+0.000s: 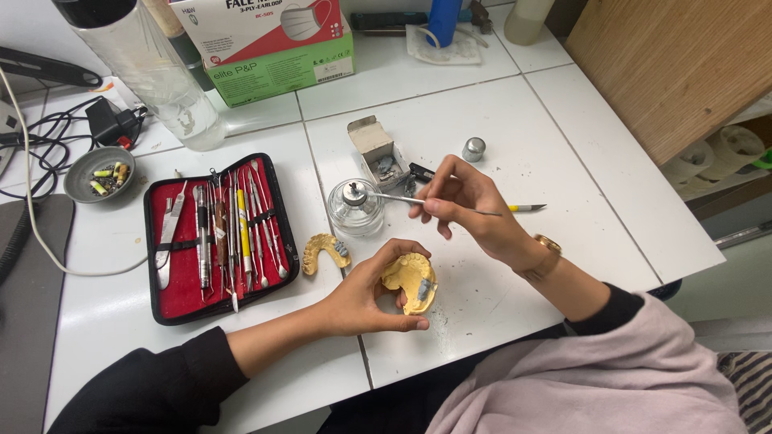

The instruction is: The person holds a yellow dental stone model with a wax denture setup in one hand and uses a long metal wax carving instrument with the other hand to sculpt and refine the wax around the teeth, occasionally repositioning the model and dipping or wiping the tool tip before continuing to carve.

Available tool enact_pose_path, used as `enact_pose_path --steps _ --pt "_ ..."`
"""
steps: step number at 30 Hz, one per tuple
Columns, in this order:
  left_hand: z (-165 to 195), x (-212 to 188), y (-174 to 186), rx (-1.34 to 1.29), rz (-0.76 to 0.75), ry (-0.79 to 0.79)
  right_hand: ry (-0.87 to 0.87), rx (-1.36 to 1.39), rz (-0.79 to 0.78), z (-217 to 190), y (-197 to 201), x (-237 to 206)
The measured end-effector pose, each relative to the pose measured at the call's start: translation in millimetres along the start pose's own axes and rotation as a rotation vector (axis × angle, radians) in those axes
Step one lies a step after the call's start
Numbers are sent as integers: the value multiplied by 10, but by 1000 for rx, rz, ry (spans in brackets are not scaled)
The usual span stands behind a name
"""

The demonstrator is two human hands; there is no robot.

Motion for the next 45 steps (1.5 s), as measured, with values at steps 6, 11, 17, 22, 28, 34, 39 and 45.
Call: enact_pose_path --steps 6,11,17,22,28,34,39,45 --pt "-19 -1 -17 -2 23 -41 -25 18 -19 -394 56 -418" --pt "-45 -23 -3 65 83 -140 -26 60 67 -212 112 -723" --pt "-37 -41 -13 234 211 -202 94 271 374 111 -136 -1138" --pt "-85 -49 -14 270 287 -225 163 272 414 276 -338 -1277" --pt "-90 -56 -25 280 264 -224 203 115 383 314 -438 -1351" --pt "-77 -65 -27 269 254 -226 208 76 336 272 -488 -1356" --pt "-58 -76 -23 229 194 -186 219 34 323 227 -570 -1351" --pt "-40 -60 -21 286 189 -147 312 -67 319 190 -619 -1354"
Point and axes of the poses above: each hand's wrist, its own x-axis towards the middle knuckle, its own y-axis out of the back of the hand, z = x × y, the point moved 1 cm from there along x, towards the middle knuckle, and after that the axes turned 12 degrees about y, right-handed, at the moved point
